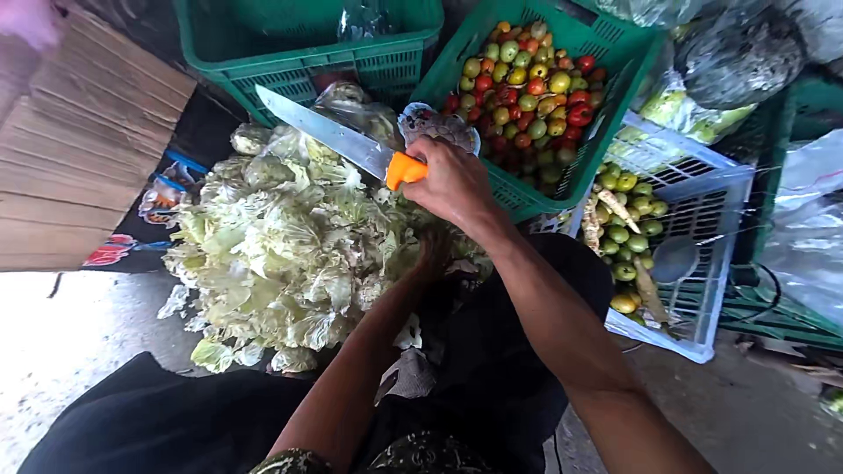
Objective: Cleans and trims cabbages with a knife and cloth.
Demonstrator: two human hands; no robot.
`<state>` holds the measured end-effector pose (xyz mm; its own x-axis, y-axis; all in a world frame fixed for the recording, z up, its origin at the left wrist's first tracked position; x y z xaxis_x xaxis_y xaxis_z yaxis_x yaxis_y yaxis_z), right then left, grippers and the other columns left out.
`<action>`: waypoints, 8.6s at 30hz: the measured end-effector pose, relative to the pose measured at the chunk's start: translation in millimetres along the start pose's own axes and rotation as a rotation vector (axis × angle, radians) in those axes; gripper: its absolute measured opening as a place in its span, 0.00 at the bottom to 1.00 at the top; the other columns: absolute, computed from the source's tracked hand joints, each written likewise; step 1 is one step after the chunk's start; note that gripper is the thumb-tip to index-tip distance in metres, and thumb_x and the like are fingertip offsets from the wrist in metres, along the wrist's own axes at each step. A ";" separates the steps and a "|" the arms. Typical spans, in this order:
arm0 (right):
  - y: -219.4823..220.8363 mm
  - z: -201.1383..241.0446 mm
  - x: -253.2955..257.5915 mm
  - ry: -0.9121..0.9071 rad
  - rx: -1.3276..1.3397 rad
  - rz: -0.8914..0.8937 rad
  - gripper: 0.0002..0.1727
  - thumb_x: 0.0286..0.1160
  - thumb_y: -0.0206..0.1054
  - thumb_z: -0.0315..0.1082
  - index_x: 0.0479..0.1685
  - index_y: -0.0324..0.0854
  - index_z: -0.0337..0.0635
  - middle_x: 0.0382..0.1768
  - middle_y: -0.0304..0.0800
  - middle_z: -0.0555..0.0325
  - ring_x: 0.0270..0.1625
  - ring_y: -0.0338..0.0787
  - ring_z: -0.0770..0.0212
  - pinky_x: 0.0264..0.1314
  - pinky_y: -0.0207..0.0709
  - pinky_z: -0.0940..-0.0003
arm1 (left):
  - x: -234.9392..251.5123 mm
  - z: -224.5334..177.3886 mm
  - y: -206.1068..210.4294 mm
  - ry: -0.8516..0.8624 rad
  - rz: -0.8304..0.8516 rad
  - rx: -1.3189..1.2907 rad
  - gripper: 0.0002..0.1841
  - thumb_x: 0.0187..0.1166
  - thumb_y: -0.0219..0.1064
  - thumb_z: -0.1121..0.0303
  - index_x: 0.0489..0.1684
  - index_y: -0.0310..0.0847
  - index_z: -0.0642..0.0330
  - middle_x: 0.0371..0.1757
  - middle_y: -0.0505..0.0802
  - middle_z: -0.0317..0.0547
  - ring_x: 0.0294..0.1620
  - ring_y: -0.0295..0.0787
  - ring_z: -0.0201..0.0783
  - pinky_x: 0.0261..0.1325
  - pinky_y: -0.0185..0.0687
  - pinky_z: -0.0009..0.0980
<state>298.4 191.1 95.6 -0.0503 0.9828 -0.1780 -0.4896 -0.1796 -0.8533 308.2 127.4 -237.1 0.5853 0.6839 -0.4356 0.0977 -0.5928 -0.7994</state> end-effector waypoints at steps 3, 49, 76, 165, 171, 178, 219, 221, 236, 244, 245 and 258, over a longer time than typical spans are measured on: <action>-3.3 1.7 -0.2 0.015 0.081 -0.015 0.28 0.68 0.74 0.41 0.71 0.81 0.46 0.62 0.87 0.46 0.60 0.88 0.45 0.55 0.78 0.41 | -9.9 -0.2 -37.8 -0.041 -0.114 -0.114 0.39 0.70 0.78 0.59 0.83 0.68 0.61 0.79 0.75 0.69 0.80 0.66 0.73 0.72 0.66 0.71; 203.9 44.8 -55.4 0.012 -0.101 0.385 0.32 0.81 0.61 0.34 0.84 0.60 0.32 0.66 0.84 0.32 0.68 0.85 0.35 0.70 0.75 0.37 | -249.8 271.2 -180.2 -0.442 -0.527 -0.457 0.50 0.68 0.82 0.63 0.92 0.53 0.54 0.86 0.66 0.71 0.80 0.68 0.75 0.76 0.67 0.69; 254.2 75.2 -64.9 -0.008 0.242 0.554 0.31 0.86 0.58 0.38 0.86 0.57 0.38 0.65 0.84 0.36 0.62 0.89 0.43 0.65 0.80 0.45 | -246.7 276.8 -163.0 -0.508 -0.632 -0.447 0.46 0.68 0.80 0.66 0.88 0.55 0.64 0.81 0.69 0.76 0.79 0.68 0.75 0.74 0.69 0.70; 331.0 73.9 -10.7 -0.034 -0.012 0.560 0.27 0.89 0.51 0.26 0.87 0.58 0.36 0.64 0.82 0.25 0.66 0.84 0.26 0.66 0.76 0.33 | -251.7 274.8 -143.7 -0.621 -0.542 -0.445 0.40 0.77 0.74 0.57 0.86 0.59 0.68 0.81 0.70 0.75 0.79 0.69 0.73 0.76 0.68 0.67; 326.2 67.9 -12.7 -0.067 -0.062 0.499 0.29 0.87 0.50 0.23 0.88 0.57 0.33 0.68 0.79 0.24 0.69 0.82 0.26 0.68 0.75 0.32 | -254.1 300.3 -143.1 -0.642 -0.613 -0.565 0.41 0.75 0.75 0.57 0.88 0.60 0.61 0.83 0.70 0.71 0.79 0.72 0.69 0.75 0.70 0.66; 321.2 35.2 -47.8 0.006 -0.165 0.520 0.36 0.81 0.56 0.21 0.91 0.55 0.42 0.72 0.75 0.24 0.70 0.81 0.23 0.67 0.77 0.30 | -258.4 297.3 -142.5 -0.558 -0.720 -0.486 0.42 0.71 0.75 0.58 0.87 0.63 0.65 0.81 0.73 0.73 0.80 0.70 0.68 0.80 0.68 0.60; 152.9 67.0 14.1 0.004 1.464 0.038 0.38 0.77 0.67 0.26 0.86 0.55 0.51 0.72 0.75 0.40 0.58 0.89 0.45 0.53 0.89 0.48 | -257.5 153.8 -250.8 -0.180 -0.947 -0.971 0.26 0.96 0.41 0.56 0.82 0.67 0.64 0.59 0.89 0.62 0.58 0.90 0.47 0.66 0.83 0.49; 153.3 65.7 13.0 -0.008 1.441 0.015 0.38 0.76 0.68 0.25 0.86 0.56 0.50 0.72 0.75 0.40 0.58 0.89 0.46 0.54 0.88 0.49 | -258.2 161.5 -250.4 -0.265 -0.941 -0.935 0.25 0.97 0.40 0.58 0.79 0.66 0.68 0.55 0.87 0.65 0.55 0.89 0.53 0.63 0.82 0.53; 172.8 45.9 24.5 0.017 1.054 0.013 0.36 0.82 0.68 0.33 0.87 0.56 0.42 0.72 0.73 0.33 0.54 0.90 0.47 0.51 0.89 0.53 | -245.3 156.0 -248.2 -0.248 -0.902 -0.749 0.26 0.90 0.59 0.63 0.82 0.68 0.68 0.68 0.86 0.66 0.65 0.87 0.59 0.70 0.77 0.58; 184.0 50.4 15.2 -0.068 1.063 -0.037 0.46 0.72 0.77 0.34 0.89 0.52 0.44 0.84 0.62 0.36 0.70 0.83 0.46 0.64 0.85 0.50 | -252.5 130.7 -253.3 -0.180 -0.985 -0.434 0.20 0.88 0.60 0.68 0.72 0.77 0.72 0.69 0.86 0.67 0.62 0.89 0.62 0.67 0.80 0.58; 182.0 49.0 14.6 -0.091 1.037 -0.064 0.47 0.69 0.78 0.34 0.88 0.53 0.42 0.84 0.61 0.36 0.73 0.81 0.47 0.68 0.84 0.52 | -252.8 129.4 -253.1 -0.172 -0.990 -0.407 0.19 0.87 0.60 0.69 0.70 0.78 0.72 0.68 0.87 0.66 0.59 0.90 0.62 0.65 0.81 0.58; 171.7 32.9 20.1 -0.022 1.056 -0.156 0.46 0.64 0.80 0.31 0.83 0.56 0.38 0.77 0.68 0.36 0.67 0.82 0.50 0.63 0.82 0.53 | -262.9 130.0 -262.3 -0.241 -0.946 -0.466 0.17 0.90 0.58 0.64 0.56 0.84 0.72 0.33 0.92 0.64 0.35 0.93 0.60 0.45 0.85 0.59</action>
<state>184.7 181.5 -38.3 0.0670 0.9941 -0.0854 -0.9978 0.0666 -0.0066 24.1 158.3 33.3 -0.0568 0.9846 0.1655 0.7530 0.1511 -0.6404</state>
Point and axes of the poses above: each hand's wrist, its own x-axis towards the middle knuckle, its own y-axis out of the palm, z = x × y, the point moved 10 cm from there along x, towards the middle knuckle
